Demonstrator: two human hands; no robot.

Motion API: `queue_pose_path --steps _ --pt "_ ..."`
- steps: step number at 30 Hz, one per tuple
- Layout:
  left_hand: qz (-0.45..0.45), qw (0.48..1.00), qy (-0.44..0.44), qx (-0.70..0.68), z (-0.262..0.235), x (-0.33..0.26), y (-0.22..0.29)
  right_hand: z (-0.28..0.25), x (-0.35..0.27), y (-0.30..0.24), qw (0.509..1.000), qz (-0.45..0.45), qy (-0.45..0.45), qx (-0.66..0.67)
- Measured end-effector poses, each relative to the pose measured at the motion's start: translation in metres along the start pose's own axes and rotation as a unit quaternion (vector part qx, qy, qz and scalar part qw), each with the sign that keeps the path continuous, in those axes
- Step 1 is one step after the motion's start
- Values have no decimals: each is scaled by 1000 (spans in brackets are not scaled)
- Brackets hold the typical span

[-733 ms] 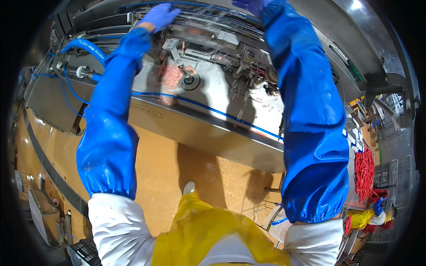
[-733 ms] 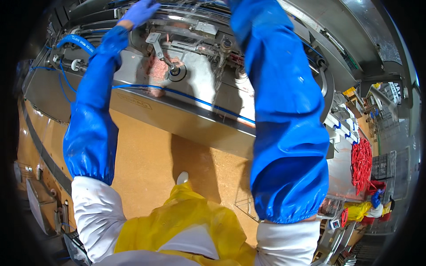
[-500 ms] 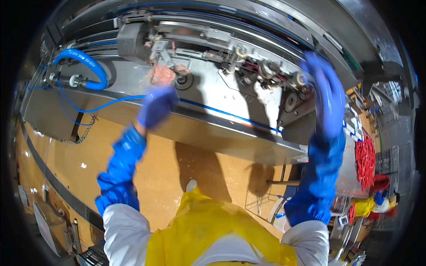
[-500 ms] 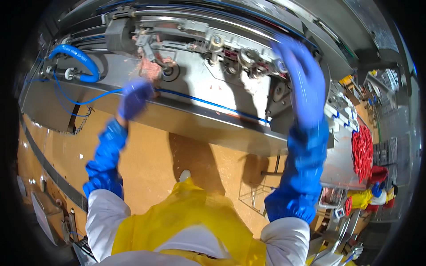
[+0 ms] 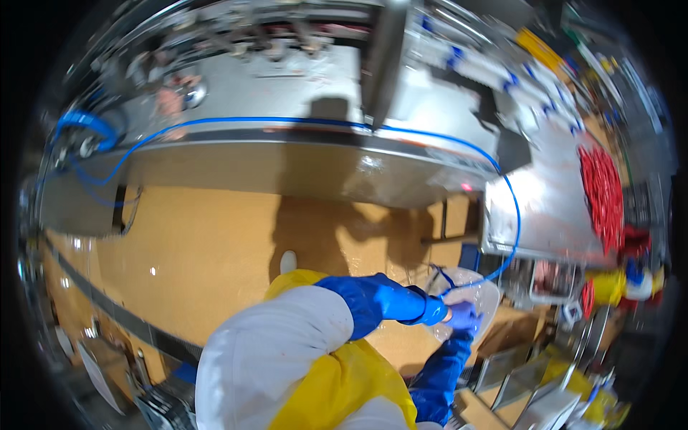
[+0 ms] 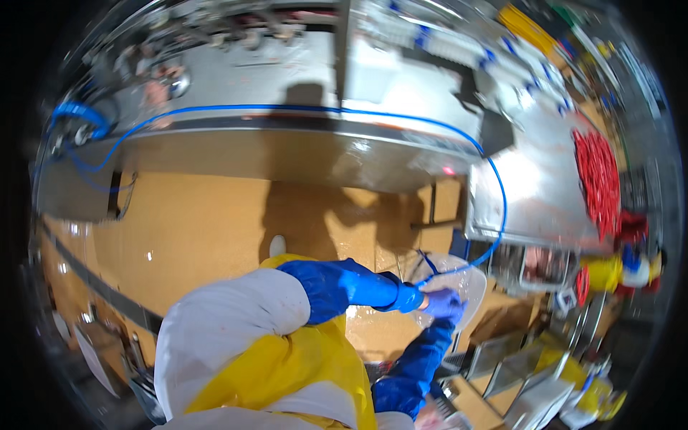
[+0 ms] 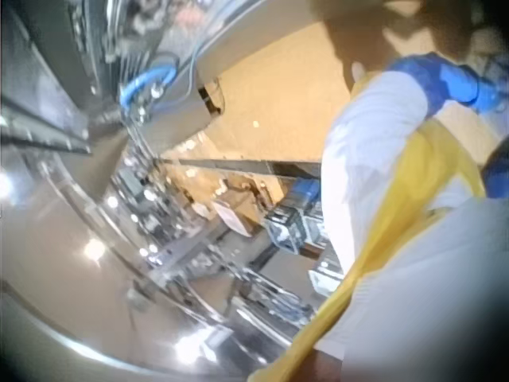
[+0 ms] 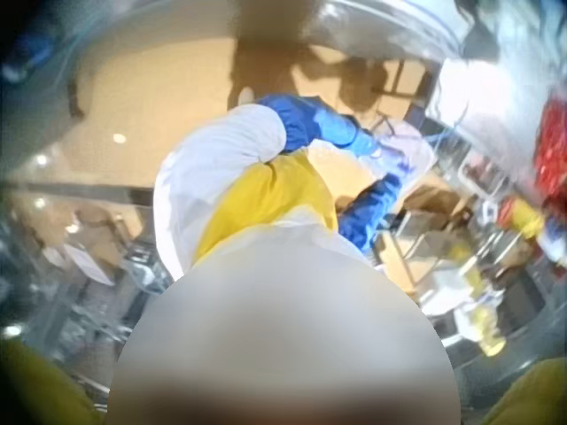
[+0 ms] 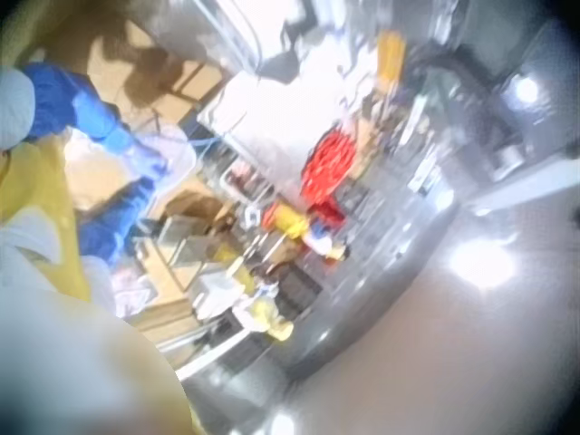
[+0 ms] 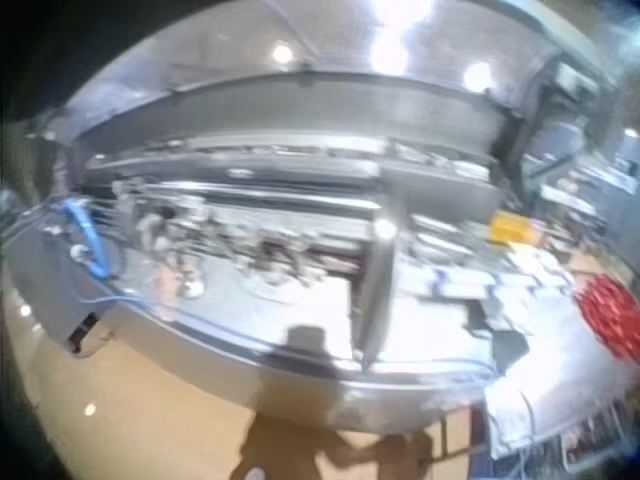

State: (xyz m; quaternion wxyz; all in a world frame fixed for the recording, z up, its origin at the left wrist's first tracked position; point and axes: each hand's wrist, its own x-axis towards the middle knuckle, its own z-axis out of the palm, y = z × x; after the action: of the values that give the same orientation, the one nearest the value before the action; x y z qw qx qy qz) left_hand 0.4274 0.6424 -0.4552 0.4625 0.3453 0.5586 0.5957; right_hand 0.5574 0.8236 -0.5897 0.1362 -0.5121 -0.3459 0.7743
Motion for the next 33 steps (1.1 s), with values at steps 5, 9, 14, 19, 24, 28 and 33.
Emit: queue_pose_path --steps 5,9,14,19,24,28,33 --pt "-373 885 279 -8 2 49 -52 8 49 46 985 37 33 167" --pt "-243 877 388 -149 -19 31 -12 94 -2 23 972 -29 -81 218" --pt "217 833 424 -282 -102 11 111 309 -144 -98 820 -143 -511 213" --pt "444 791 419 42 -305 -143 382 598 -295 -195 744 -212 -618 145" --pt "62 484 423 764 -546 -385 524 875 -487 -155 299 -807 -246 -446" --pt "12 591 418 689 -683 -588 490 1003 -572 -52 693 -157 -622 -330" --pt "119 275 603 739 -628 -759 445 1000 -611 -33 540 -222 -765 -270"
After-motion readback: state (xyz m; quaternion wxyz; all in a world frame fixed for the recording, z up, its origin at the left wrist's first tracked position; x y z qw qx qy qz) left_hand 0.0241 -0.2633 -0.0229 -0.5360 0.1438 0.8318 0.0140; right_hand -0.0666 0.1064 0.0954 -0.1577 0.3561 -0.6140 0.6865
